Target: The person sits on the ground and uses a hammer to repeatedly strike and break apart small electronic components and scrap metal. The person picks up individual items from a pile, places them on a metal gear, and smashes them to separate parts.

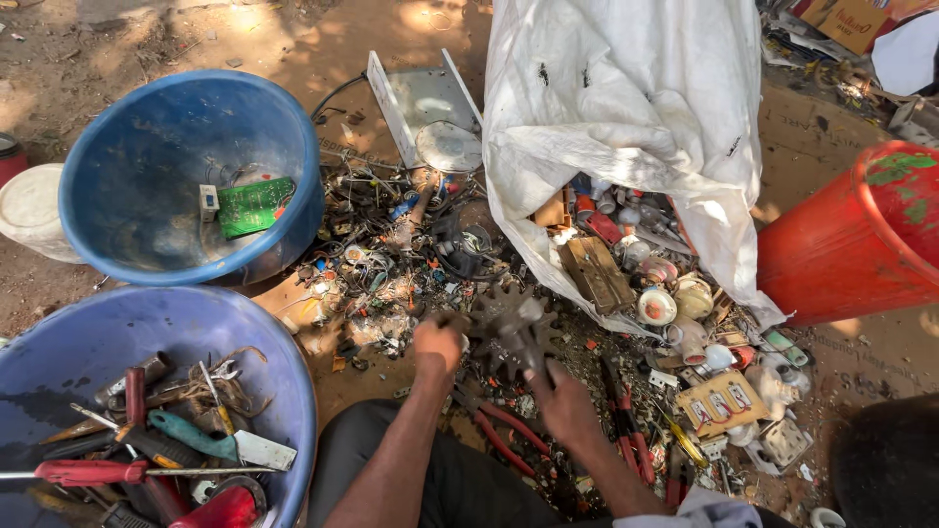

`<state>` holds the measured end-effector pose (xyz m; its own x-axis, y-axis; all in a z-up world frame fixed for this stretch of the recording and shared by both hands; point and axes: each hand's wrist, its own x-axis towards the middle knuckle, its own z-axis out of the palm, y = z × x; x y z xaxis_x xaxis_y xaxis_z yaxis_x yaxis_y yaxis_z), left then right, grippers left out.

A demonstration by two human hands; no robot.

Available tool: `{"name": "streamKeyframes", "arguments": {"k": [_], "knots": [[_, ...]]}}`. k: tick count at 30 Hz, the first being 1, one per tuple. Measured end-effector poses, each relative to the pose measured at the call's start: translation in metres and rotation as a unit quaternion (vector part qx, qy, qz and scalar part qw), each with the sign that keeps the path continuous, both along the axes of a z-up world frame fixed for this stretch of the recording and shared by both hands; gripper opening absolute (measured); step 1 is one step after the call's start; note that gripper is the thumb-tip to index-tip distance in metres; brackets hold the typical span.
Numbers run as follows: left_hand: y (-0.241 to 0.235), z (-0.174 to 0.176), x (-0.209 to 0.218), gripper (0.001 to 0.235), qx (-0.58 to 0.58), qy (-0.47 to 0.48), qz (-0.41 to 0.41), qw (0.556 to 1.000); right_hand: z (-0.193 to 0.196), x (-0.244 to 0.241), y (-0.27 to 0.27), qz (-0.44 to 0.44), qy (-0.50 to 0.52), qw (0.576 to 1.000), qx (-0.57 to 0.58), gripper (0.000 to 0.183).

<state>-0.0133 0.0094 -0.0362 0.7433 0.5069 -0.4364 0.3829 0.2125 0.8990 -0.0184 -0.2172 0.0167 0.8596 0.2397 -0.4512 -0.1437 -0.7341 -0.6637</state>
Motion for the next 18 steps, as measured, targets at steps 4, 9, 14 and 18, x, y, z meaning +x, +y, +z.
{"name": "streamKeyframes", "arguments": {"k": [4,9,14,18], "knots": [[-0.022,0.034,-0.015,0.034,0.250,0.080,-0.202,0.944,0.007,-0.009,-0.014,-0.158,0.100,0.966,0.181,0.046],[-0.046,0.023,-0.011,0.029,0.532,0.013,-0.257,0.807,0.009,-0.018,-0.030,-0.237,0.252,0.914,0.213,0.034],[-0.039,0.004,-0.014,0.019,0.385,-0.022,-0.183,0.904,-0.012,-0.023,-0.023,-0.107,0.176,0.969,0.139,0.040],[-0.028,0.020,-0.023,0.031,0.245,0.028,-0.144,0.958,-0.030,-0.013,-0.028,0.023,0.024,0.999,0.019,0.040]]}}
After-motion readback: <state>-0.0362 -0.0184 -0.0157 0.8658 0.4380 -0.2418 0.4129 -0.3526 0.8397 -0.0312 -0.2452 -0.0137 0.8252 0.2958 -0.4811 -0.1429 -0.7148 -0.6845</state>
